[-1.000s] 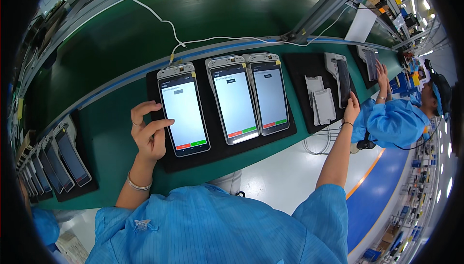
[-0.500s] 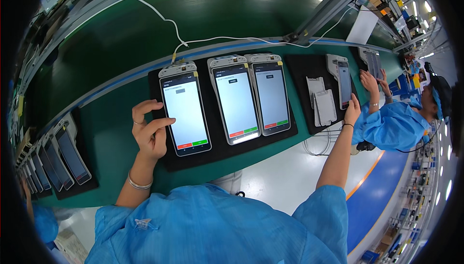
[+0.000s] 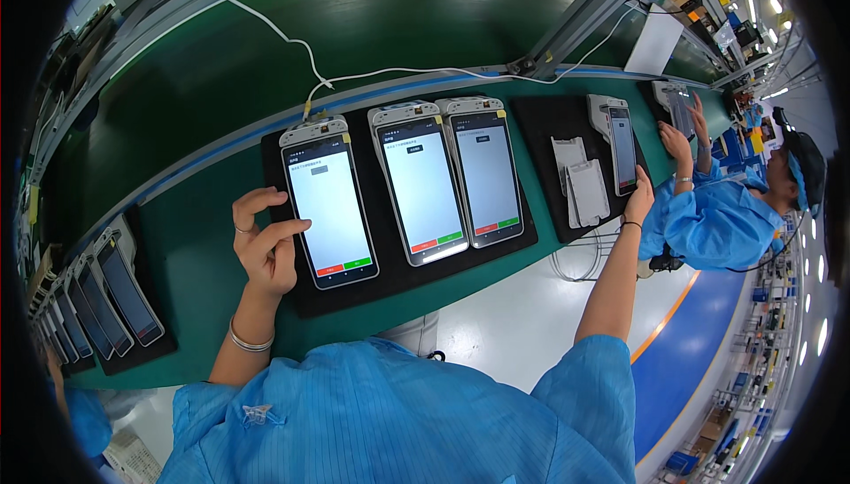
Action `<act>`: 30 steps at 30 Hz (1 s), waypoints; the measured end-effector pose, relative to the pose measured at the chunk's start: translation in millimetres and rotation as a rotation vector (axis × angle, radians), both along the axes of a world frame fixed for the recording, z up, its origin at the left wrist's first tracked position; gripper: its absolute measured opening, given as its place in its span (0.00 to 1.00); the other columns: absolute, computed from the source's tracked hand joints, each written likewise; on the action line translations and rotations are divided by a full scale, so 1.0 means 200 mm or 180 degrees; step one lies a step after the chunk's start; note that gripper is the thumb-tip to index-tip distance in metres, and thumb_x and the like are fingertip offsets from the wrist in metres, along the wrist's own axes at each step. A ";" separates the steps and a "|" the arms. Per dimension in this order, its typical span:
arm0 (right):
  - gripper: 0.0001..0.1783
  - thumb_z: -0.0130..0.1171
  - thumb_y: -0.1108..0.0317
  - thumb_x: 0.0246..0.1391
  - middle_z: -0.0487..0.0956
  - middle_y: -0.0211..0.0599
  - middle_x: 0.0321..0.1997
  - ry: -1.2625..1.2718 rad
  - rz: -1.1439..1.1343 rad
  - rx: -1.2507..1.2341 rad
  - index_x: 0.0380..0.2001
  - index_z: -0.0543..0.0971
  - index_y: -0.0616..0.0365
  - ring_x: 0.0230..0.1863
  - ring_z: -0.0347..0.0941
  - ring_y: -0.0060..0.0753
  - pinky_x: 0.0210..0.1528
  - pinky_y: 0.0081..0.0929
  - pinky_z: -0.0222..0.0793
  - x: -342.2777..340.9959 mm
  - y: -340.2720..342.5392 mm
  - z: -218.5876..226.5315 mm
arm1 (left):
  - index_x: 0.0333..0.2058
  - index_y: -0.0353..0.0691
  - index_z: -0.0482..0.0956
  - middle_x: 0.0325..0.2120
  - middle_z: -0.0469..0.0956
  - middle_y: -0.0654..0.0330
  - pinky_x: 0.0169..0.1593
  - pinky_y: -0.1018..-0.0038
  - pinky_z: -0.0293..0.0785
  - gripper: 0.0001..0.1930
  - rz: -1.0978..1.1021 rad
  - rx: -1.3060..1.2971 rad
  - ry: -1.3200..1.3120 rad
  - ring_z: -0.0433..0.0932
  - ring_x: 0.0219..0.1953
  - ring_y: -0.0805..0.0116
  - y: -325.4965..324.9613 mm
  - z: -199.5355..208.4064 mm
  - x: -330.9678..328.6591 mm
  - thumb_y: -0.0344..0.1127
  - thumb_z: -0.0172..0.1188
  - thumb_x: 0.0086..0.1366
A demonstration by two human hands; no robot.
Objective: The person places handheld electronic devices onto a shelf, carries a stool to another workstation, and tests handheld devices by plugging in a cable and tapping their touchscreens.
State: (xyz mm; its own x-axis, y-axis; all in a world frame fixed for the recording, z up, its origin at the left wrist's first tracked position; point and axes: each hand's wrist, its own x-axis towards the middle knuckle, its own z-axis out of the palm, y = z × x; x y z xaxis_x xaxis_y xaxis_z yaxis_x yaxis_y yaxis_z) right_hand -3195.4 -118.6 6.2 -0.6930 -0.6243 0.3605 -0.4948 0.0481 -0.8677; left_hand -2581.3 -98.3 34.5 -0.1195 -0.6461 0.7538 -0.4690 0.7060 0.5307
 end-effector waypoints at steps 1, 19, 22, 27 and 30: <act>0.21 0.39 0.73 0.48 0.75 0.44 0.47 0.0009 0.0009 0.0000 0.44 0.75 0.67 0.51 0.69 0.33 0.56 0.24 0.58 0.00 0.00 0.00 | 0.22 0.37 0.79 0.38 0.71 0.50 0.50 0.61 0.64 0.09 -0.0027 0.0050 -0.0002 0.67 0.44 0.54 0.00 0.00 0.00 0.22 0.49 0.44; 0.21 0.40 0.73 0.48 0.75 0.42 0.47 0.0050 0.0032 0.0077 0.43 0.76 0.66 0.51 0.68 0.31 0.55 0.22 0.58 0.01 0.00 0.00 | 0.22 0.41 0.81 0.37 0.73 0.53 0.46 0.64 0.67 0.15 -0.0035 -0.0018 -0.0069 0.69 0.42 0.53 0.01 0.02 -0.03 0.22 0.49 0.33; 0.21 0.39 0.74 0.50 0.73 0.42 0.50 0.0000 0.0083 0.0183 0.46 0.74 0.66 0.53 0.67 0.31 0.56 0.22 0.57 -0.01 0.00 0.03 | 0.22 0.44 0.81 0.39 0.73 0.52 0.47 0.64 0.64 0.15 -0.0318 0.0114 -0.0299 0.69 0.44 0.53 0.04 0.06 -0.05 0.24 0.50 0.32; 0.20 0.41 0.73 0.54 0.69 0.42 0.54 0.0260 0.0081 -0.0003 0.50 0.69 0.64 0.55 0.64 0.35 0.57 0.26 0.55 0.16 0.05 0.10 | 0.21 0.47 0.82 0.42 0.73 0.52 0.50 0.61 0.61 0.16 -0.0688 0.0152 -0.0686 0.68 0.48 0.52 0.05 0.05 -0.08 0.26 0.49 0.31; 0.18 0.44 0.74 0.53 0.71 0.44 0.51 0.1729 0.0240 -0.0139 0.48 0.71 0.63 0.53 0.65 0.39 0.56 0.30 0.57 0.72 0.20 0.22 | 0.19 0.47 0.80 0.44 0.73 0.53 0.48 0.60 0.60 0.14 -0.0776 0.0164 -0.0684 0.68 0.50 0.54 0.06 0.06 -0.10 0.25 0.51 0.31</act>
